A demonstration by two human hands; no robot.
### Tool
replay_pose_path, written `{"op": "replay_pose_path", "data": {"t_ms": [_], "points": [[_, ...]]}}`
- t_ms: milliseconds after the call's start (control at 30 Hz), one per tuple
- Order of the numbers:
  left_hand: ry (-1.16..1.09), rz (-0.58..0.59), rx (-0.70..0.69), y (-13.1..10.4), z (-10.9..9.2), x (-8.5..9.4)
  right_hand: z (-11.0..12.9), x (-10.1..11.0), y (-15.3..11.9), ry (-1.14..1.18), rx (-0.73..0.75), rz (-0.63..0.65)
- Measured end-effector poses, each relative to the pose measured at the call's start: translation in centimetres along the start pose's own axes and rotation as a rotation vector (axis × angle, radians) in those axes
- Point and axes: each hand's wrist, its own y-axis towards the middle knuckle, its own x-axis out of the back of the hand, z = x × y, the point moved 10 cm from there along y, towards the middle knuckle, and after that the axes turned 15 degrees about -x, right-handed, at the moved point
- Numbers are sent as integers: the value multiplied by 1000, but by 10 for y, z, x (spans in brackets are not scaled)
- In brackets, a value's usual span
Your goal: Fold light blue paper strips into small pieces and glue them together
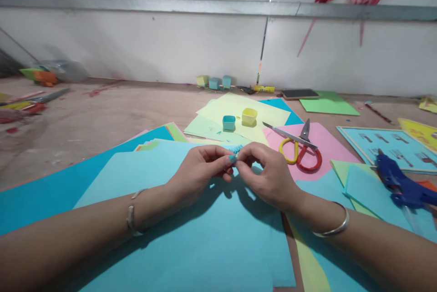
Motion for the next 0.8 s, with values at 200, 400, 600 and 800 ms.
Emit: {"op": "replay_pose_path", "data": {"t_ms": [200, 400, 600, 800], "points": [[-15, -8, -30, -1, -3, -2, -15, 2, 5, 198, -144, -10], [62, 5, -46, -3, -7, -2, -13, 3, 3, 197, -180, 9], [63, 0, 0, -2, -2, 0, -11, -2, 2, 106, -153, 50], [67, 36, 28, -2, 0, -2, -3, -5, 0, 72, -87, 74]]}}
